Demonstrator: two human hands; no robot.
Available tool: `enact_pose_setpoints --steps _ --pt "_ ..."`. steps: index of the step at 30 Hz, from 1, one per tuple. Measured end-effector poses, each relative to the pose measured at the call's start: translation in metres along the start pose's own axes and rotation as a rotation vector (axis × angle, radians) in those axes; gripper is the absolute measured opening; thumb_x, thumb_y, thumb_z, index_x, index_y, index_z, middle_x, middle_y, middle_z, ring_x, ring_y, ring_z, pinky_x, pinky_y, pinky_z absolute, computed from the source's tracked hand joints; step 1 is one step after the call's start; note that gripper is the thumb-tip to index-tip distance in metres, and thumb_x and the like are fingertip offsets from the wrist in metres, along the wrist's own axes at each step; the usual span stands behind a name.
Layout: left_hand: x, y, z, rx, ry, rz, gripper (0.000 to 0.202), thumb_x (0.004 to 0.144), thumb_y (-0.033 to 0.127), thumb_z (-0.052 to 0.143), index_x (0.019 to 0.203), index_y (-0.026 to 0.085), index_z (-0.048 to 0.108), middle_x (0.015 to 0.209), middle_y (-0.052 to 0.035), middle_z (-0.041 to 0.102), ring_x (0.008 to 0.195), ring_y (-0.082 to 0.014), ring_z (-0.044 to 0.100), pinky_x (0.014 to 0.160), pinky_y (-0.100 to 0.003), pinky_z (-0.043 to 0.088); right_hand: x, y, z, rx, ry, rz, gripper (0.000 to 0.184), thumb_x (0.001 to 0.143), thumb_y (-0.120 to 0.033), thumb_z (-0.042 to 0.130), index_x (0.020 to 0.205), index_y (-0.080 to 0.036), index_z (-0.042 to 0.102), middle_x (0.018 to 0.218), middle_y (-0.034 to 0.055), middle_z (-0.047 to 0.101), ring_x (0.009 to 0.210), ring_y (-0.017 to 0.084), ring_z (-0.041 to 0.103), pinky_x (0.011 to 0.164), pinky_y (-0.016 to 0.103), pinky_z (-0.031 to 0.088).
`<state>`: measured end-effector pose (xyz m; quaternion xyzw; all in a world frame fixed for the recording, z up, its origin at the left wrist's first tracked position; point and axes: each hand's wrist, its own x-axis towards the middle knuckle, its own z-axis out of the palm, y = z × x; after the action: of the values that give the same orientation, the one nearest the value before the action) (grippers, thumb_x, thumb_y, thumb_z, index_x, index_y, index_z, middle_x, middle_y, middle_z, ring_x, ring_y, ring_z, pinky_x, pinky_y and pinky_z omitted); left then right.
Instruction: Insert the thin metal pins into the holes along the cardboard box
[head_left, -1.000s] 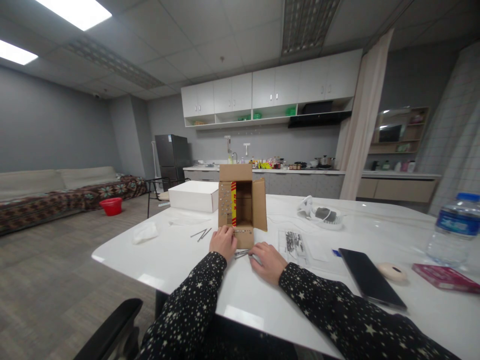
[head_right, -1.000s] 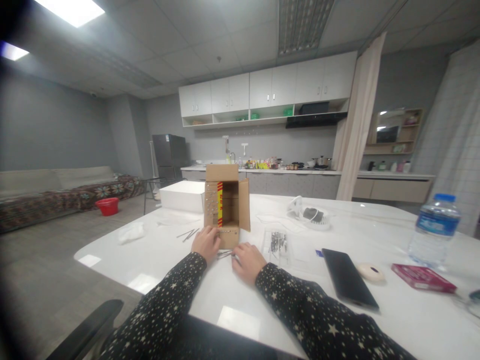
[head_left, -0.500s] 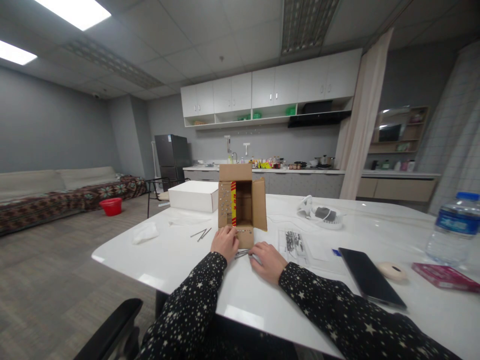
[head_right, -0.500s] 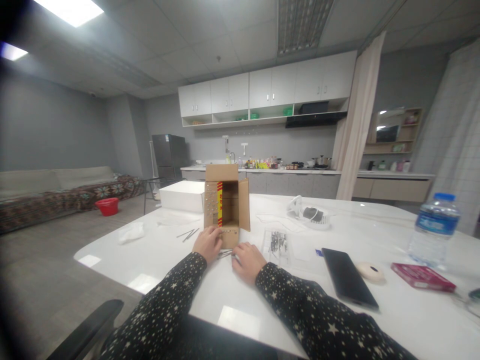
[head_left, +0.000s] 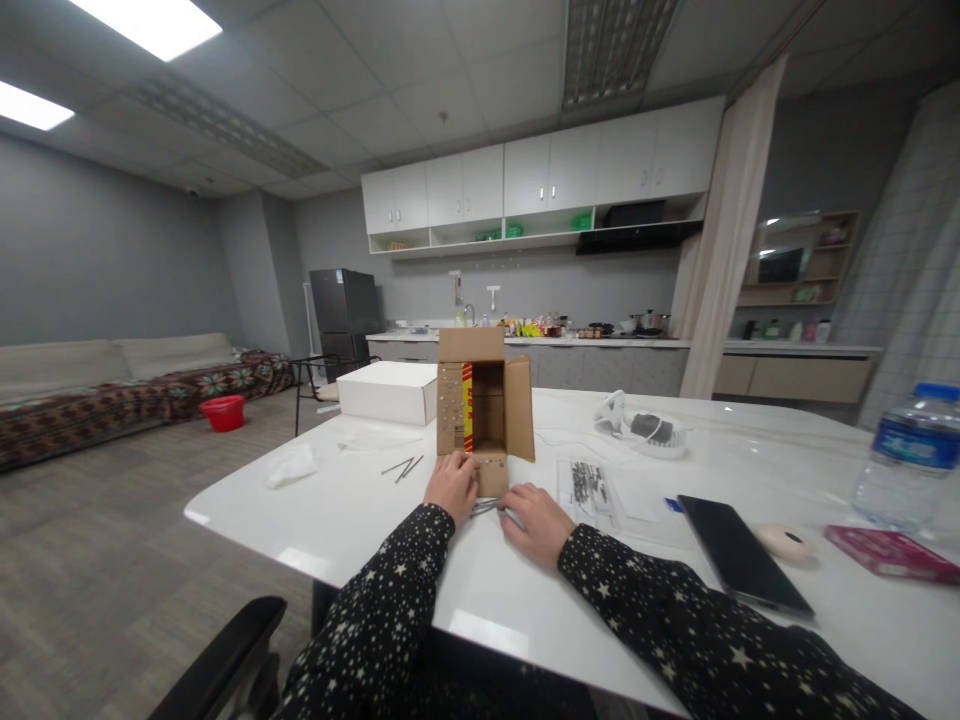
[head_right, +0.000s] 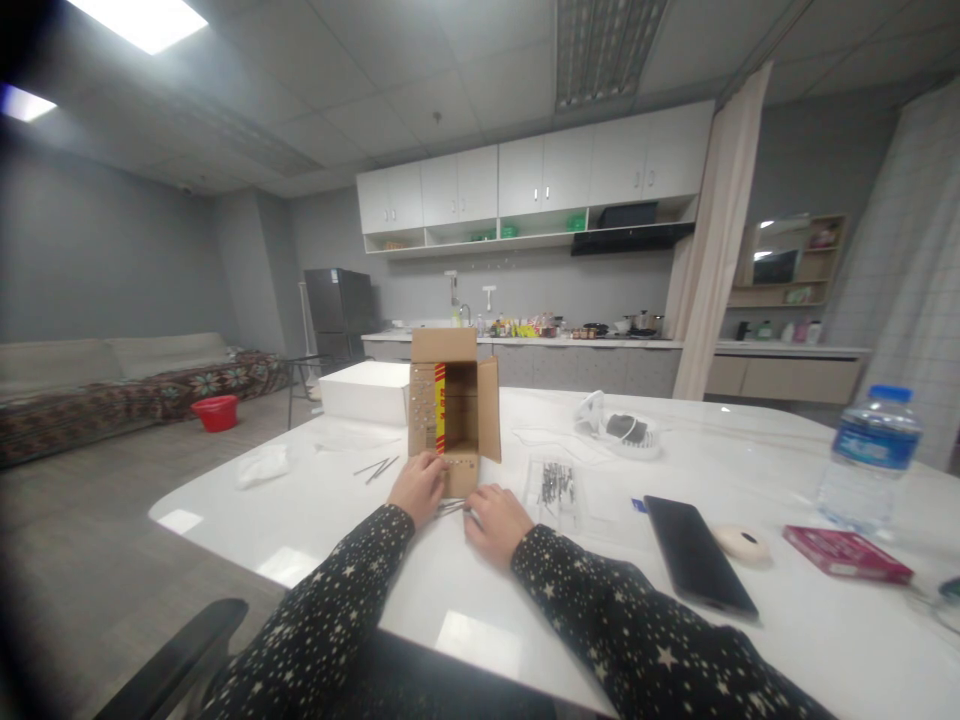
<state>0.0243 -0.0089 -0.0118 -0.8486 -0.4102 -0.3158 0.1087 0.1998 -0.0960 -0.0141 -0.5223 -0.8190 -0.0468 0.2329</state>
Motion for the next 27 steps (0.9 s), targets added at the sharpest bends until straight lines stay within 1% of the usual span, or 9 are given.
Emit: enact_pose_setpoints --steps 8,13,20,27 --pt "0.0031 0.0005 0.0033 0.157 -0.057 -0.004 0.033 0.081 0.007 0.045 0.109 0.02 0.055 0.103 -0.0076 0.053 0.095 -0.0211 0.05 0.086 -0.034 0.042 0.0001 -0.0019 -0.0021 0.009 -0.003 0.009 0.017 0.085 -0.02 0.05 0.095 -0.018 0.064 0.097 0.0054 0.062 0.095 0.019 0.053 0.084 0.03 0.036" --pt "0.0074 0.0004 0.004 0.245 -0.085 0.006 0.029 0.083 0.007 0.043 0.106 0.02 0.054 0.102 -0.008 0.052 0.096 -0.0209 0.049 0.085 -0.035 0.04 0.0005 -0.0014 -0.0013 0.007 -0.003 0.004 0.017 0.085 -0.02 0.049 0.095 -0.018 0.064 0.096 0.0058 0.062 0.095 0.019 0.053 0.084 0.03 0.036" --pt "0.0089 0.0014 0.0028 0.328 -0.063 0.009 0.024 0.087 0.008 0.04 0.103 0.019 0.053 0.1 -0.0079 0.053 0.093 -0.0212 0.051 0.081 -0.034 0.039 0.0006 0.0001 0.0012 0.007 0.009 -0.002 0.017 0.085 -0.02 0.05 0.095 -0.018 0.064 0.096 0.0052 0.062 0.095 0.019 0.052 0.085 0.03 0.036" --pt "0.0093 0.0019 0.0032 0.342 -0.032 0.005 0.027 0.087 0.008 0.04 0.107 0.021 0.052 0.099 -0.0069 0.053 0.093 -0.0205 0.051 0.081 -0.033 0.039 0.0005 0.0009 0.0016 -0.005 -0.002 -0.003 0.017 0.085 -0.02 0.051 0.096 -0.018 0.063 0.097 0.0051 0.061 0.096 0.018 0.052 0.086 0.029 0.035"
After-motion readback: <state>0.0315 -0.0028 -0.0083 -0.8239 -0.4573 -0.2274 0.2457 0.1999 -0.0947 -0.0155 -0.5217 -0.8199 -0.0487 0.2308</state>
